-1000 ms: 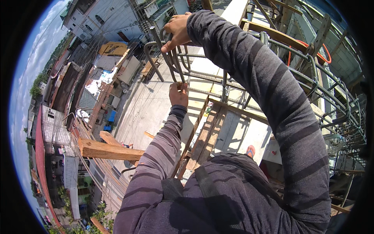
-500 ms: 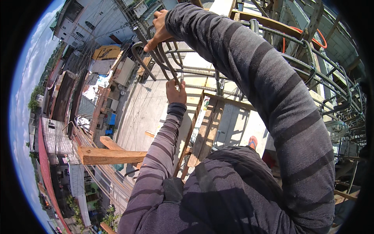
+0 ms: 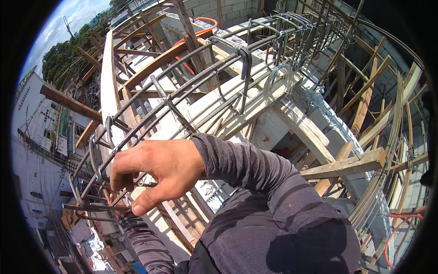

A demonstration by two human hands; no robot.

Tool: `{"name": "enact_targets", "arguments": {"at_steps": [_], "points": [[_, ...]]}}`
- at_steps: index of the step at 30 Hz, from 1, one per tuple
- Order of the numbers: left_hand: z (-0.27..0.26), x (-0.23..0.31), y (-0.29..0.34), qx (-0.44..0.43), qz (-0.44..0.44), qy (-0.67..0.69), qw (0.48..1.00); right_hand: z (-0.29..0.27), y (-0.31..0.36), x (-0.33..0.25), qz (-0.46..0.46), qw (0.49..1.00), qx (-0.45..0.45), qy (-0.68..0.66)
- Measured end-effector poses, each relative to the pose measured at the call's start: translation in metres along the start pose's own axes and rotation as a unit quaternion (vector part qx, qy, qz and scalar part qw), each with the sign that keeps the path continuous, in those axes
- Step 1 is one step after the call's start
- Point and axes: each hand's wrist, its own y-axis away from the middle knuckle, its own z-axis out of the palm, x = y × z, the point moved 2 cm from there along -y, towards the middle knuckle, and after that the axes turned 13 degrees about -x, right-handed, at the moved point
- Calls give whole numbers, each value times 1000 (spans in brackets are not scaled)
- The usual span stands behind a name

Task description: The person assembles a rebar cage by hand, threading and tying steel bars together to form a grid-like structure. They repeatedly position bars, twist ties, and adjust the cage shape while standing on a wooden platform at a construction site.

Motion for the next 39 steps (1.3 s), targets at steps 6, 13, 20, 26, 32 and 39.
{"name": "enact_targets", "arguments": {"at_steps": [6, 13, 20, 26, 32, 39], "points": [[18, -6, -26, 4, -38, -38, 999, 32, 178, 25, 319, 922, 70, -209], [2, 0, -23, 0, -66, -41, 997, 61, 290, 107, 207, 664, 561, -449], [1, -1, -10, 43, -36, 22, 998, 33, 246, 187, 494, 618, 523, -317], [18, 0, 10, -20, -27, -126, 991, 36, 253, 195, 519, 609, 532, -277], [26, 2, 15, -5, -44, -93, 995, 30, 248, 201, 409, 666, 564, -268], [14, -2, 11, 2, -36, -105, 994, 27, 245, 200, 488, 666, 547, -137]]}}
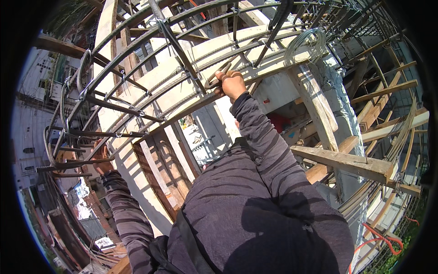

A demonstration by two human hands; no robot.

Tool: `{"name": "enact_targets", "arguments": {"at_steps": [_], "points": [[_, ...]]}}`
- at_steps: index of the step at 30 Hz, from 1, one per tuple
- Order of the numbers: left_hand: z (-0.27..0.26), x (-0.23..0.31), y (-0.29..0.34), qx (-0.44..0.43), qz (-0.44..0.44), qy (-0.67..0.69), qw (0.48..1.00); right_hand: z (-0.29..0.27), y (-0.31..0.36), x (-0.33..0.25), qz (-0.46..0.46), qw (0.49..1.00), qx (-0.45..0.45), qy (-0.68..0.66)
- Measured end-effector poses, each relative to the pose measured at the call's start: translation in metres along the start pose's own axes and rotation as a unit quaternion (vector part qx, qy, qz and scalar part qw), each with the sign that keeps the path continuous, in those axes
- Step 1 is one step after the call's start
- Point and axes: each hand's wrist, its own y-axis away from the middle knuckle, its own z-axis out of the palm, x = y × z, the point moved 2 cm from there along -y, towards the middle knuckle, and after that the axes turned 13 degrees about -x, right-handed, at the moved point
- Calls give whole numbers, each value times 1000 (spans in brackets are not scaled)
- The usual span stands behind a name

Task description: The person assembles a rebar cage by hand, threading and tying steel bars together to form a grid-like structure. They repeatedly position bars, twist ties, and adjust the cage shape while standing on a wooden platform at a construction site.

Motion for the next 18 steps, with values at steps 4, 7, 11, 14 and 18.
{"name": "enact_targets", "arguments": {"at_steps": [4, 7, 11, 14, 18], "points": [[-5, -2, -2, 7, 4, -32, 999, 11, -4, -16, 35, 999, -4, -12], [-7, -4, -1, 5, 12, -37, 999, 12, -7, -31, 50, 981, -9, -190], [-12, -6, 0, -29, 23, -32, 999, 11, -11, -39, 12, 963, -64, -263], [-14, -6, -4, -28, 9, 24, 999, 5, -12, -32, -44, 955, -150, -253], [-3, -9, 1, 39, -5, -8, 999, -12, 11, -1, -22, 950, -184, -251]]}}
